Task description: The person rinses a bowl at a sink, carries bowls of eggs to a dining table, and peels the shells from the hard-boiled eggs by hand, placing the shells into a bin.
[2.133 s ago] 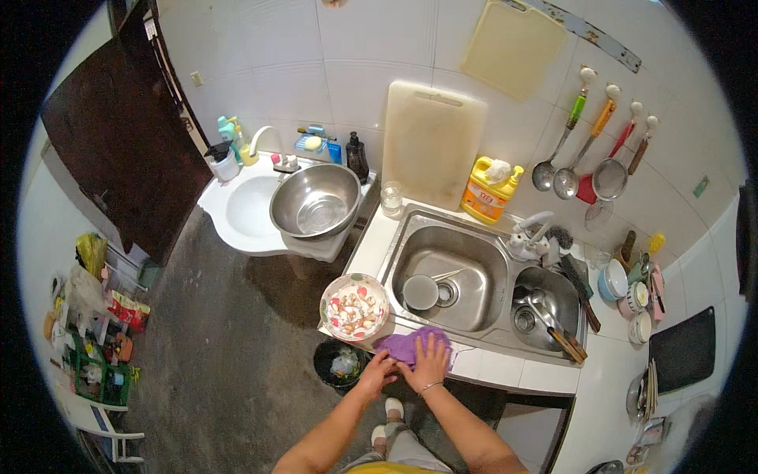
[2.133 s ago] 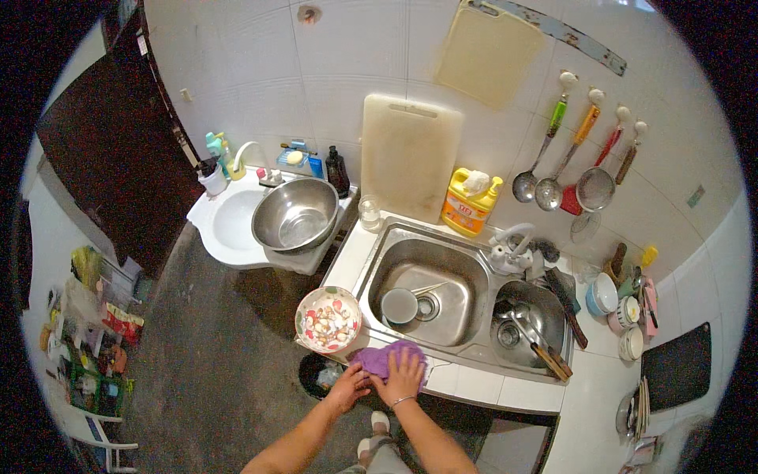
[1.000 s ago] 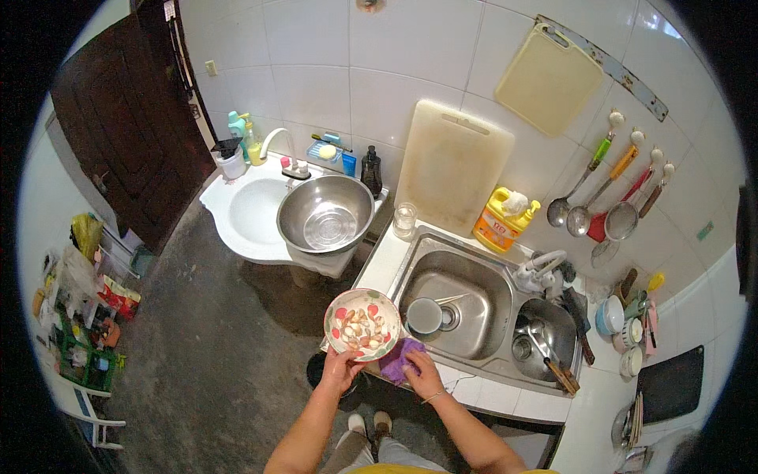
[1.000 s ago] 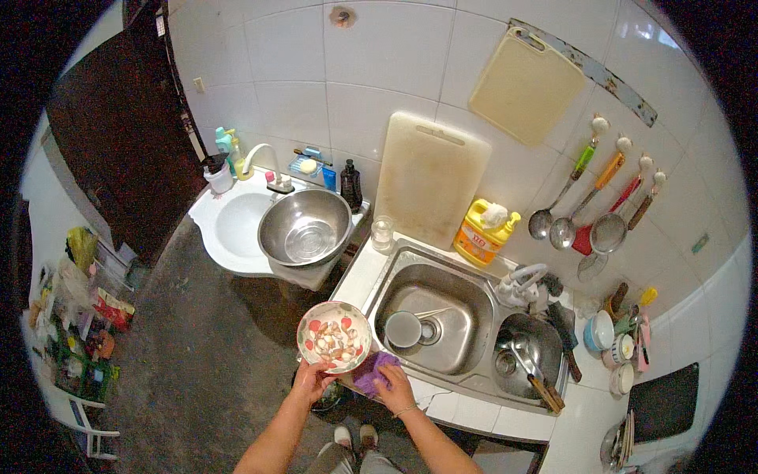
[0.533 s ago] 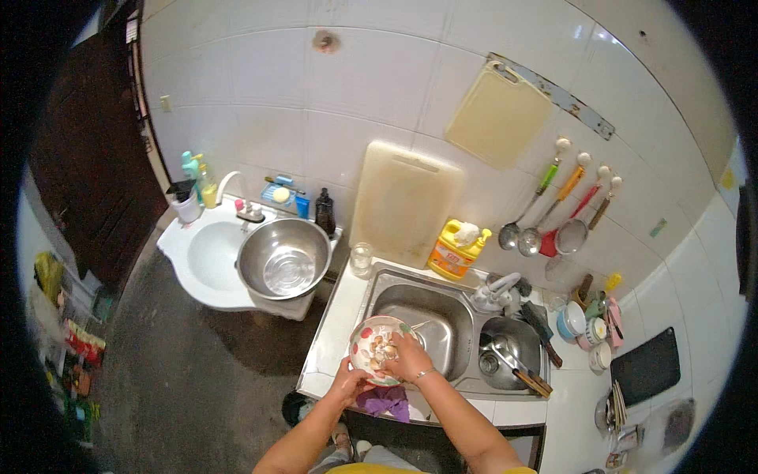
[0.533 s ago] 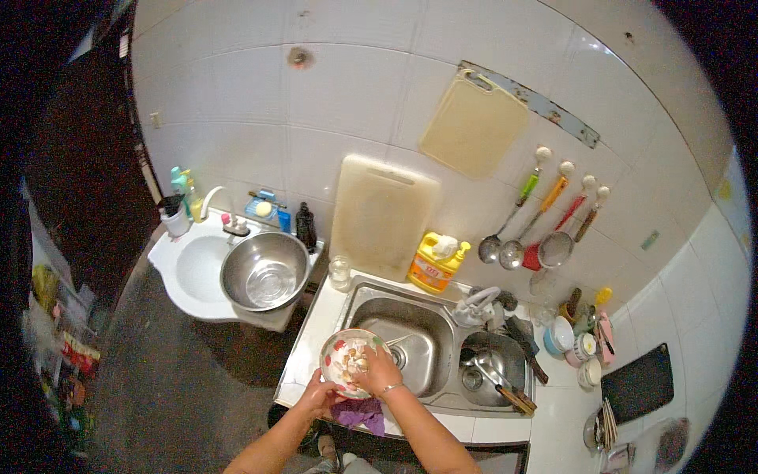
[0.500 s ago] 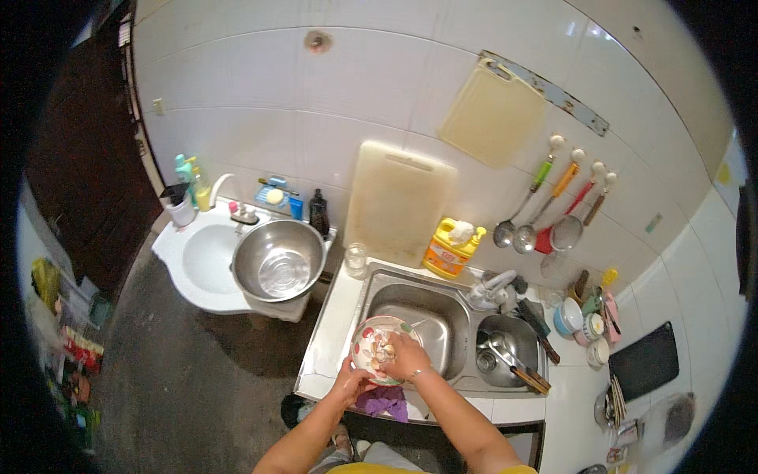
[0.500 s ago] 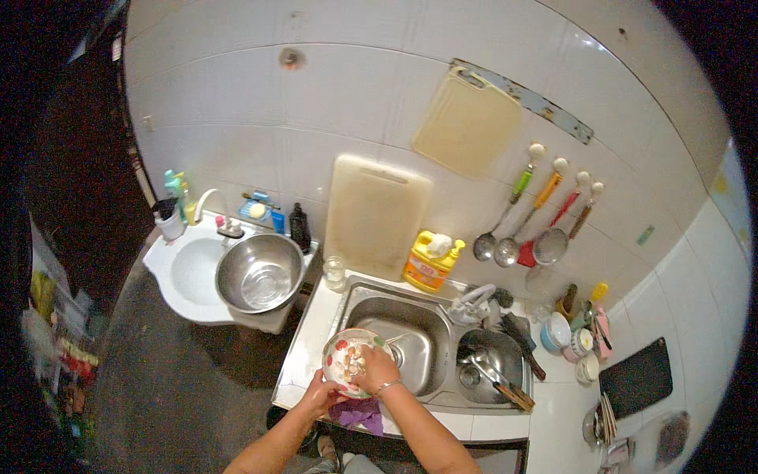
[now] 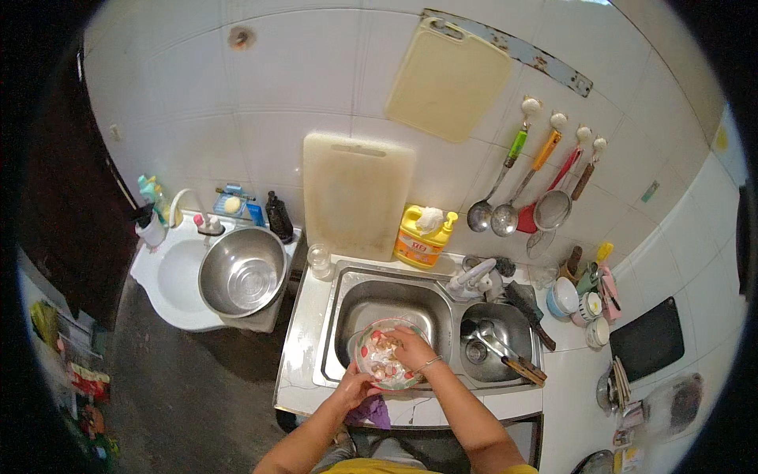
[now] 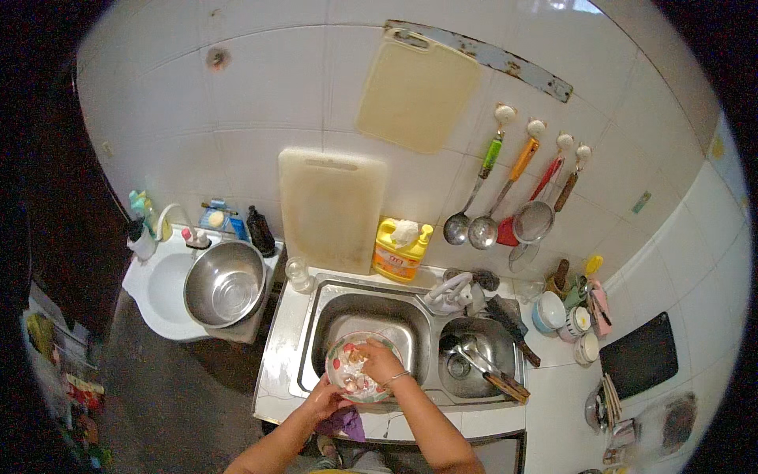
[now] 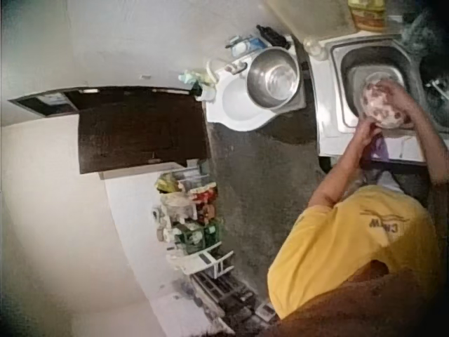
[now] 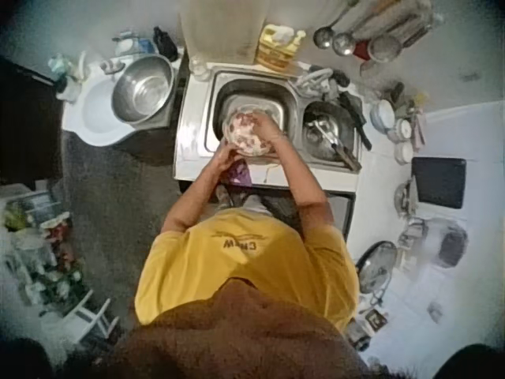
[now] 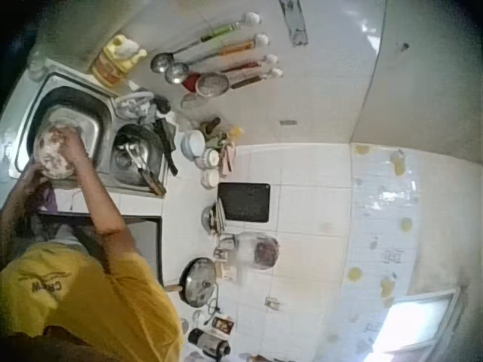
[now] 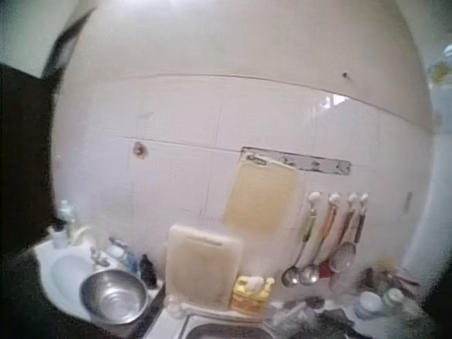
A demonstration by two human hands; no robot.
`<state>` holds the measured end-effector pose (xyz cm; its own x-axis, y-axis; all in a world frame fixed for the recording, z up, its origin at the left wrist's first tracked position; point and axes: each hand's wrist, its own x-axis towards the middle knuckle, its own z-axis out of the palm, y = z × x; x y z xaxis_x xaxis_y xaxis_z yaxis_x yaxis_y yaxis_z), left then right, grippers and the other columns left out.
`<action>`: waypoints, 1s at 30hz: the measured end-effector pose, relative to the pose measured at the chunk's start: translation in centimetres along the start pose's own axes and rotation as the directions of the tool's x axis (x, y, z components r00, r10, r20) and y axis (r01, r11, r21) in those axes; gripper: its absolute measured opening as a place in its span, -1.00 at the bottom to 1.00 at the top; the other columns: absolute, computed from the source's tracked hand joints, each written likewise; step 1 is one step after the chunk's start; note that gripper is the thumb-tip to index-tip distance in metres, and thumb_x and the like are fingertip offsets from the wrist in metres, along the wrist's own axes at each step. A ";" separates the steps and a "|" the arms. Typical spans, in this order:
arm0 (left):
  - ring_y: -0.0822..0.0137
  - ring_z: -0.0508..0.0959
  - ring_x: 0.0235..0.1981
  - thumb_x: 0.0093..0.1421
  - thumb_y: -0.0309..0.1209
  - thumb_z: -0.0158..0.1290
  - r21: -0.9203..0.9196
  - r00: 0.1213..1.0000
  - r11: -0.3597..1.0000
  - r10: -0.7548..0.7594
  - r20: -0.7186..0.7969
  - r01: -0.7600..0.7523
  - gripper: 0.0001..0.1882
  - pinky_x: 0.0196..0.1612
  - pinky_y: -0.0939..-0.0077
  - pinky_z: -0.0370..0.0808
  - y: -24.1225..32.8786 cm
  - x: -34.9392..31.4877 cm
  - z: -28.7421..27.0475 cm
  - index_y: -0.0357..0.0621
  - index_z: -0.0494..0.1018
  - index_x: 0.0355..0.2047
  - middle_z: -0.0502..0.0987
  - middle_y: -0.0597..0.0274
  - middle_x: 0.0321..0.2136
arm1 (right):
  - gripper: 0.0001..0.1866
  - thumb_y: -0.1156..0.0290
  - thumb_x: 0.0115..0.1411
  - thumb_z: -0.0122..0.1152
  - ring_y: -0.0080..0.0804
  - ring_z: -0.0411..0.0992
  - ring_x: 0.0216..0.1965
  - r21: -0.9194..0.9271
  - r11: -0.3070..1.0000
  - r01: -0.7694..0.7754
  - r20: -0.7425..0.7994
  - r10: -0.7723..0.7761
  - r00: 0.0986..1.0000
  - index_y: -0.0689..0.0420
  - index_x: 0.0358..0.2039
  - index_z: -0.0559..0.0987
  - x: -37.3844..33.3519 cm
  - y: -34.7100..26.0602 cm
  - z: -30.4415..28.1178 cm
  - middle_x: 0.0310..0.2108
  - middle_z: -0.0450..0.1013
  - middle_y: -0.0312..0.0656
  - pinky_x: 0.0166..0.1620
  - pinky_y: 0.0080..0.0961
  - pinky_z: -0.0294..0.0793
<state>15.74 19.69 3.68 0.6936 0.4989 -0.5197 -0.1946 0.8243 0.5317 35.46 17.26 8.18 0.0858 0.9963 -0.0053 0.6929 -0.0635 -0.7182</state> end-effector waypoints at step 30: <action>0.26 0.50 -0.29 -0.09 -0.67 0.05 0.121 0.957 0.981 0.176 -0.231 -0.152 -0.28 -0.35 0.34 0.55 2.0 3.2 1.5 0.03 0.08 0.09 0.37 0.16 -0.15 | -0.61 0.42 0.07 -0.05 -0.10 0.32 0.00 -0.194 0.972 0.131 0.160 -0.100 0.982 0.03 -0.04 0.46 4.0 2.8 1.2 0.01 0.35 -0.07 0.07 -0.22 0.27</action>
<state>18.64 22.50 4.05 0.4686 0.6847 -0.5582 -0.2122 0.7006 0.6813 36.87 21.15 5.31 -0.0994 0.9941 -0.0443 0.8236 0.0572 -0.5642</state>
